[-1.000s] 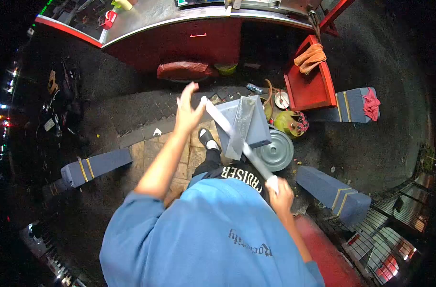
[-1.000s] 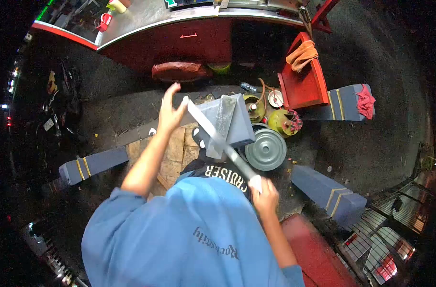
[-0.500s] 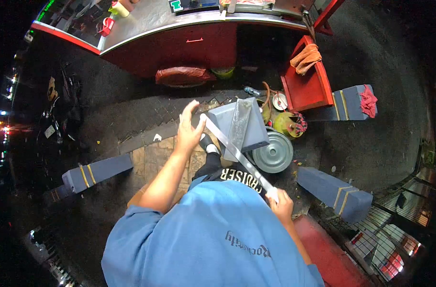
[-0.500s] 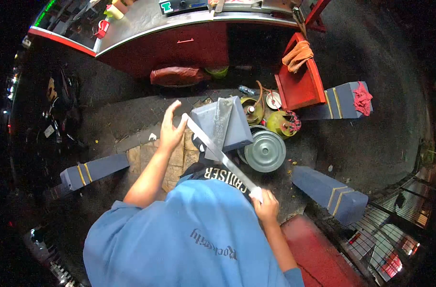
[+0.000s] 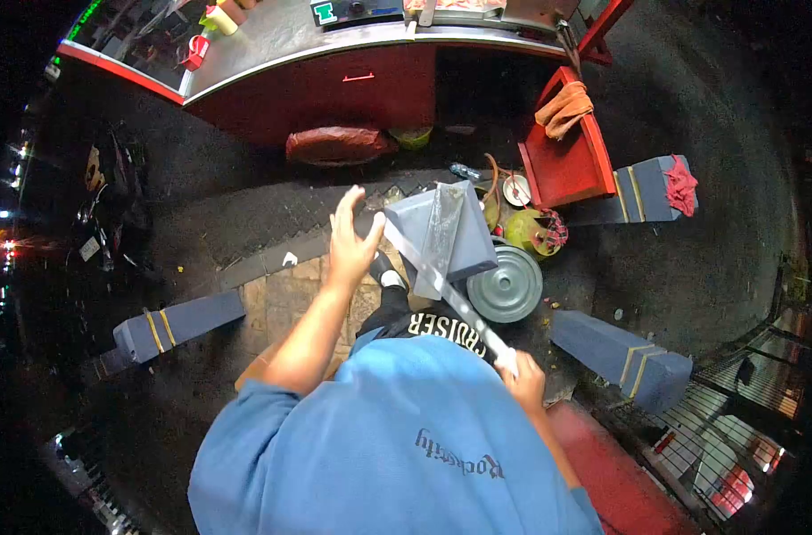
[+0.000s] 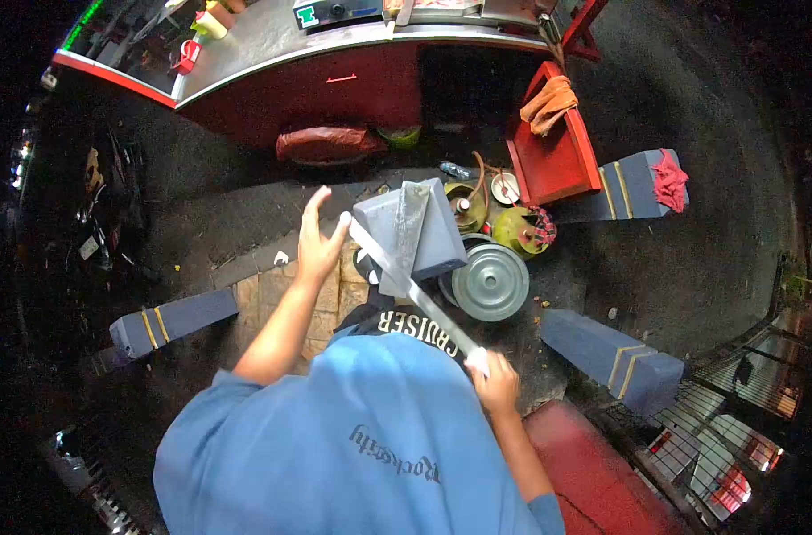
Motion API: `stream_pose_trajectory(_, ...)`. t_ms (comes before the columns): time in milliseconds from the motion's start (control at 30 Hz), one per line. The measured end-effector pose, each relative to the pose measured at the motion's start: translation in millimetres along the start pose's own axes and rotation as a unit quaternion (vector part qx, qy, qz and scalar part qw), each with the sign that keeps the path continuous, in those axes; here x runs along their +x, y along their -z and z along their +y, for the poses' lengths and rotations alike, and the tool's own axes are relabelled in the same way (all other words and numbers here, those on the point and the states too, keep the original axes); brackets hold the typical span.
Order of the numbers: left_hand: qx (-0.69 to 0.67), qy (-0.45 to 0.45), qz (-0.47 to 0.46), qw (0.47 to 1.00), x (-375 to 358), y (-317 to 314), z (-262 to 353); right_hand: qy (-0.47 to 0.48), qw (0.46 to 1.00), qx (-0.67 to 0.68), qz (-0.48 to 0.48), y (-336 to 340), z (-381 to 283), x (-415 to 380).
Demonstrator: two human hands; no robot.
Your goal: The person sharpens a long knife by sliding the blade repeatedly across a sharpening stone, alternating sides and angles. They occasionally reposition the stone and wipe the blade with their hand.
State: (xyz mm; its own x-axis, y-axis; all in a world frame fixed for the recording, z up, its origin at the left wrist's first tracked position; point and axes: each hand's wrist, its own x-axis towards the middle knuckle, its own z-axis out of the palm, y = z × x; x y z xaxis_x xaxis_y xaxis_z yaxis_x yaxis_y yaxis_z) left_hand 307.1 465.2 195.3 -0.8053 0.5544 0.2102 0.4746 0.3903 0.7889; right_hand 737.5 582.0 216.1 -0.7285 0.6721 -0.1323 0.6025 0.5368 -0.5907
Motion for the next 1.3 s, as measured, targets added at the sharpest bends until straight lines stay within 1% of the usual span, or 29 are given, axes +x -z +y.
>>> stream_pose_trajectory(33,-0.004,0.023,-0.009,1.0,-5,2,6,-0.009,1.0,-0.021,-0.019,3,0,-4)
stream_pose_trajectory(100,-0.02,-0.028,0.016,0.999,30,-3,-23,0.022,0.999,-0.016,0.017,-2,-11,29)
stream_pose_trajectory(133,-0.002,-0.055,0.055,0.997,61,-11,-47,0.03,0.999,-0.019,0.023,0,-32,63)
stream_pose_trajectory(167,0.046,-0.043,0.075,0.995,95,-13,-62,0.042,0.997,-0.05,0.041,-6,-45,98)
stream_pose_trajectory(200,0.02,-0.001,0.063,0.998,132,-13,-80,0.038,0.996,-0.072,0.047,-4,-70,135)
stream_pose_trajectory(233,0.033,0.043,0.054,0.997,162,-5,-87,0.045,0.995,-0.068,0.049,-8,-81,167)
stream_pose_trajectory(267,0.103,-0.011,0.119,0.987,182,-1,-85,0.048,0.994,-0.07,0.063,-7,-94,188)
stream_pose_trajectory(300,0.147,0.019,0.129,0.981,191,1,-84,0.037,0.996,-0.066,0.052,-4,-104,197)
stream_pose_trajectory(367,0.046,0.037,0.066,0.996,177,0,-88,0.031,0.998,-0.04,0.033,-1,-100,177)
stream_pose_trajectory(433,0.042,0.031,0.048,0.997,113,3,-66,0.022,0.999,-0.027,0.007,1,-74,128)
stream_pose_trajectory(500,0.037,0.006,0.05,0.998,45,9,-44,0.044,0.999,-0.01,-0.004,-2,-34,71)
stream_pose_trajectory(533,0.028,0.006,0.046,0.999,19,14,-34,0.033,0.999,-0.017,-0.021,2,-28,50)
stream_pose_trajectory(567,0.013,0.032,0.032,0.999,7,19,-25,0.021,0.999,-0.025,-0.038,10,-36,43)
stream_pose_trajectory(633,-0.006,-0.019,0.047,0.999,34,17,-49,0.043,0.999,-0.025,-0.001,9,-43,63)
stream_pose_trajectory(667,-0.002,-0.017,0.071,0.997,62,16,-51,0.066,0.997,-0.033,0.007,4,-44,89)
stream_pose_trajectory(700,0.041,-0.019,0.087,0.995,94,14,-69,0.07,0.996,-0.058,0.024,2,-58,121)
stream_pose_trajectory(733,0.044,-0.034,0.096,0.994,129,13,-86,0.073,0.994,-0.068,0.038,-2,-69,155)
stream_pose_trajectory(767,0.047,0.013,0.097,0.994,158,17,-87,0.099,0.99,-0.073,0.069,-2,-87,186)
stream_pose_trajectory(800,0.082,0.035,0.105,0.991,179,21,-86,0.097,0.99,-0.077,0.071,-4,-94,208)
stream_pose_trajectory(833,0.108,0.063,0.104,0.987,190,22,-88,0.08,0.99,-0.104,0.047,-4,-99,219)
stream_pose_trajectory(900,0.105,0.059,0.072,0.99,184,19,-100,0.071,0.994,-0.074,0.044,-3,-104,202)
stream_pose_trajectory(967,0.037,-0.011,0.061,0.997,135,13,-105,0.052,0.998,-0.024,0.016,-5,-83,155)
stream_pose_trajectory(1033,-0.011,-0.009,0.066,0.998,67,15,-85,0.059,0.998,-0.018,0.003,-4,-57,95)
stream_pose_trajectory(1100,0.0,0.041,0.037,0.998,21,26,-55,0.035,0.998,-0.026,-0.044,-2,-40,54)
stream_pose_trajectory(1133,-0.001,0.042,0.037,0.998,28,25,-59,0.035,0.998,-0.026,-0.044,-2,-42,60)
stream_pose_trajectory(1200,-0.015,0.018,0.047,0.999,61,20,-78,0.062,0.997,-0.038,0.003,-2,-59,88)
stream_pose_trajectory(1233,-0.014,0.0,0.062,0.998,90,17,-90,0.066,0.995,-0.073,0.013,0,-75,117)
stream_pose_trajectory(1267,0.03,-0.007,0.081,0.996,121,15,-103,0.069,0.993,-0.093,0.031,-2,-90,148)
stream_pose_trajectory(1300,0.033,0.0,0.082,0.996,148,18,-104,0.083,0.99,-0.101,0.047,-3,-103,177)
